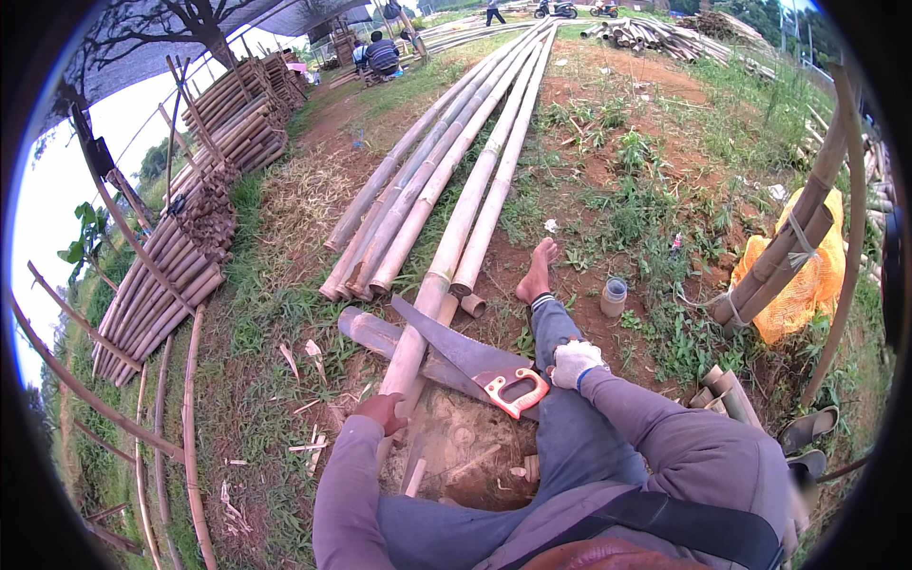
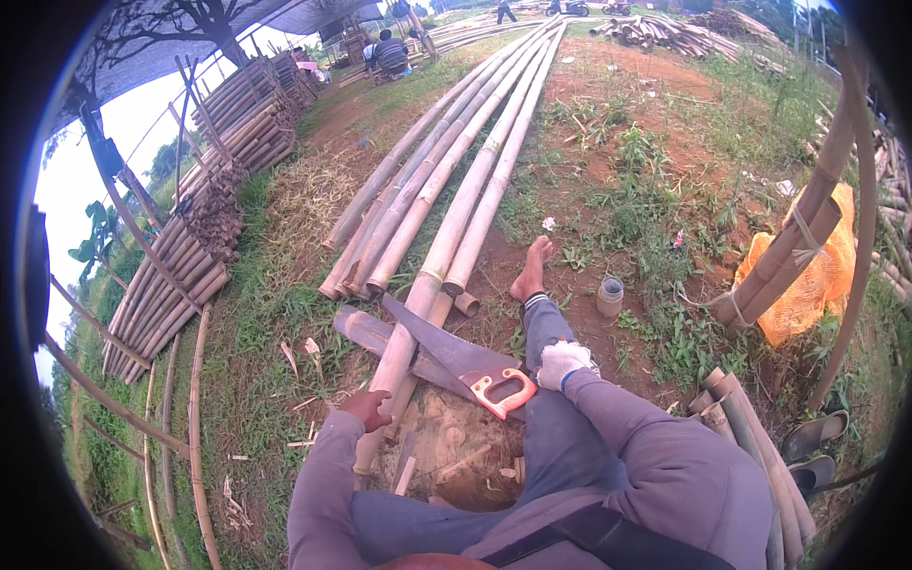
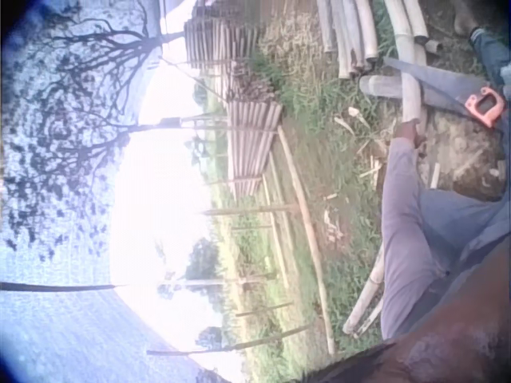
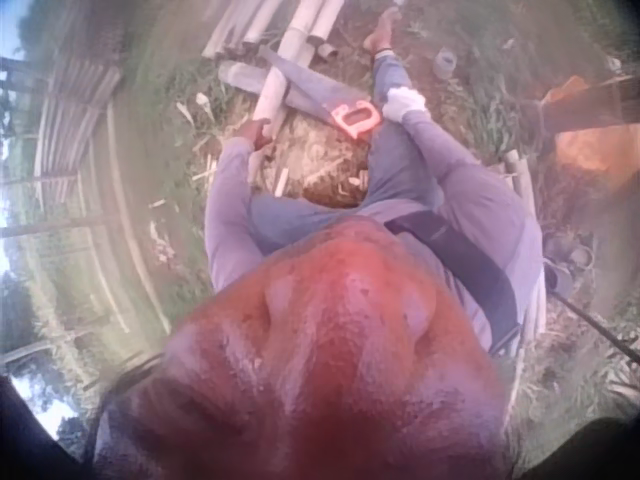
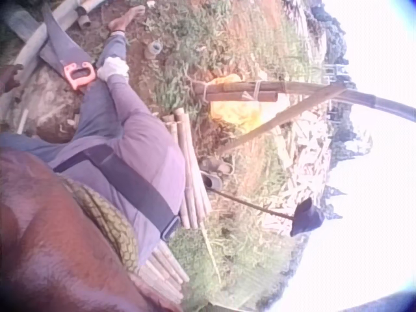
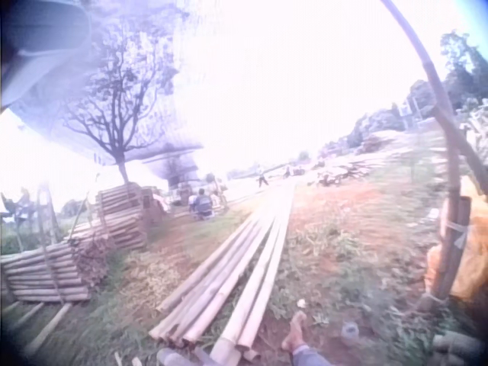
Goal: The person sits on the ground and uses a hand saw to cut long bamboo poles into shorter sections. After each cut, the person places the cut pieces into a growing pile nearby.
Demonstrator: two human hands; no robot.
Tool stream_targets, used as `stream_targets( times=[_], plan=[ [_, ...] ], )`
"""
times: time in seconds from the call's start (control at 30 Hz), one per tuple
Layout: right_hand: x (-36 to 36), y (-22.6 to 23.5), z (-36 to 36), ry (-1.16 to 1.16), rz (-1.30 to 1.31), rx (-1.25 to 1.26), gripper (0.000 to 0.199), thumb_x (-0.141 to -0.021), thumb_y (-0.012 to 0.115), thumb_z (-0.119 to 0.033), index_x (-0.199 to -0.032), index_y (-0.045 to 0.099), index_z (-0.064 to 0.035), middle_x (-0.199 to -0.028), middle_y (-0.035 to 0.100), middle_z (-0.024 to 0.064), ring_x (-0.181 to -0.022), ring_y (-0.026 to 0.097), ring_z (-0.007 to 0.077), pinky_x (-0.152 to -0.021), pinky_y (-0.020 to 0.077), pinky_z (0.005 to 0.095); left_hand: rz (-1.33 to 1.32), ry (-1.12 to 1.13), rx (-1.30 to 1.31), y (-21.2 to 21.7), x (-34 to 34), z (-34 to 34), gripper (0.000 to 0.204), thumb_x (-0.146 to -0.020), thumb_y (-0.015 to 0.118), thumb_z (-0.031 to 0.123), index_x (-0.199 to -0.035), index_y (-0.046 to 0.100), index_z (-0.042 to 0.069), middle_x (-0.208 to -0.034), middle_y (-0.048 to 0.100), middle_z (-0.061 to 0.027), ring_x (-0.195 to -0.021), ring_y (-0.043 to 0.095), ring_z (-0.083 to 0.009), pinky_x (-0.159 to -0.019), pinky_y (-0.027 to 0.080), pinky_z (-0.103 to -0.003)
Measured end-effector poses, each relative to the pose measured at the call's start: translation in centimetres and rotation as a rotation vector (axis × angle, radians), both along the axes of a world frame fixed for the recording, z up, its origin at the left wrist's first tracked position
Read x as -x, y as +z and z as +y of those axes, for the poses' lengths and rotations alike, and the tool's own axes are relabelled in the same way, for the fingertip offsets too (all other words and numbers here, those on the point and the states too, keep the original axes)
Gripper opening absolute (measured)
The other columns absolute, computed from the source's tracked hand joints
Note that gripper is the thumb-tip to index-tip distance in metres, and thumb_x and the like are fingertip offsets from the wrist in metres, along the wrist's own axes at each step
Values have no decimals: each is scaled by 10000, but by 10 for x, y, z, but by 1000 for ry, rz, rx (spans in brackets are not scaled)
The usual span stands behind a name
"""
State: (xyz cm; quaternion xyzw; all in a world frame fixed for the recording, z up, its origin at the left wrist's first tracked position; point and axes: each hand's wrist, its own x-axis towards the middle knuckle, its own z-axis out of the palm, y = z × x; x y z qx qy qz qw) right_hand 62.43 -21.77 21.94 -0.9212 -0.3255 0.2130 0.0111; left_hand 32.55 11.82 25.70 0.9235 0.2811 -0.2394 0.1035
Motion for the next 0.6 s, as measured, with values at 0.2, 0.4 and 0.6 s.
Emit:
stream_targets(
  times=[0.2, 0.4, 0.6],
  plan=[
    [-1, -3, -3, -15, -2, -26, 638, -992, 676, -525, -1473, 672, -106, -1640, 503, 273, -1471, 520, 514, -1183, 463, 587, 6, -13, 2, -4, 1, 2, 738, -937, 802, 474, -1579, 554, 205, -1388, 732, -152, -1292, 685, -365, -1111, 537, -489],
    [0, -1, -3, -8, -16, -14, 624, -983, 695, -514, -1460, 681, -113, -1625, 528, 255, -1443, 552, 492, -1144, 493, 578, 2, -3, 8, -6, 3, 4, 752, -932, 811, 467, -1589, 549, 211, -1380, 738, -144, -1293, 687, -355, -1112, 538, -486],
    [0, 2, 0, -1, 7, -4, 601, -977, 700, -500, -1435, 698, -111, -1618, 536, 253, -1425, 572, 481, -1130, 504, 578, 6, -2, 6, -8, 5, 8, 760, -925, 812, 482, -1585, 553, 209, -1387, 736, -141, -1302, 683, -355, -1118, 537, -490]
  ],
)
